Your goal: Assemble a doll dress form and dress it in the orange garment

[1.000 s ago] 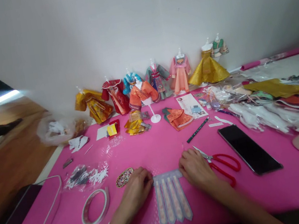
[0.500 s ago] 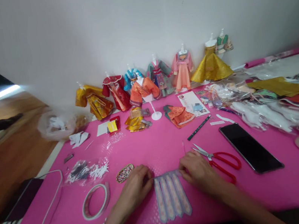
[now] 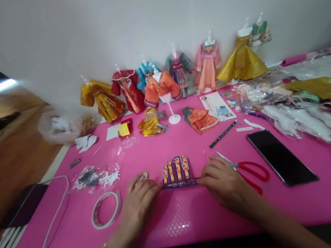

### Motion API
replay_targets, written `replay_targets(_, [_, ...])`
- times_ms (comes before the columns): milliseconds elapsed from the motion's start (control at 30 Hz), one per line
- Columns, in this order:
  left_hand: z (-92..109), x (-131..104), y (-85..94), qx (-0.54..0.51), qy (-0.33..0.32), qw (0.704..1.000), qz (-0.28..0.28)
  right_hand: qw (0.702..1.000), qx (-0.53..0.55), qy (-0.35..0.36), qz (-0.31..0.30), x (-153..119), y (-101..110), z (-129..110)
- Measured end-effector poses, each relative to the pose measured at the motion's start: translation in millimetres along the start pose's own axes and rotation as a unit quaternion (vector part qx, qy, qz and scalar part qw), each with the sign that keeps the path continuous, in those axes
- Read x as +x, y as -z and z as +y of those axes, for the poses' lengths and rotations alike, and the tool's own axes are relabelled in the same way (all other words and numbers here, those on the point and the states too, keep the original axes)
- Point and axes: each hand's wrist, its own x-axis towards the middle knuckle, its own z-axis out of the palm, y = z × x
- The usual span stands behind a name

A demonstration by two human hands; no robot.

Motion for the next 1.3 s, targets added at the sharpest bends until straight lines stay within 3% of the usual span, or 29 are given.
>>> replay_targets(133, [17, -38, -25.8, -0.041, 0.005, 0.997, -0.067, 1.000, 0.016, 0.012, -0.023, -40, -26, -10])
replay_targets(300, [26, -56, -27.6, -0.036, 0.076, 0.995, -0.058, 0.999, 0.027, -0.014, -0.018, -57, -31, -20])
replay_targets(767, [32, -57, -17.2, -0.087, 0.107, 0.990, -0.040, 0.997, 0.076, -0.029, -0.013, -61, -31, -22])
replay_targets(933, [38, -50, -13.7, -0.122, 0.125, 0.982, -0.064, 0.995, 0.084, -0.029, -0.039, -53, -22, -26])
replay_targets(1133, [35, -35, -32.0, -0.056, 0.108, 0.983, -0.137, 0.994, -0.029, -0.012, -0.101, -41, -32, -23])
replay_targets(1300, [34, -33, -39.2, -0.027, 0.107, 0.976, -0.187, 0.987, -0.063, -0.014, -0.147, -40, -40, -22])
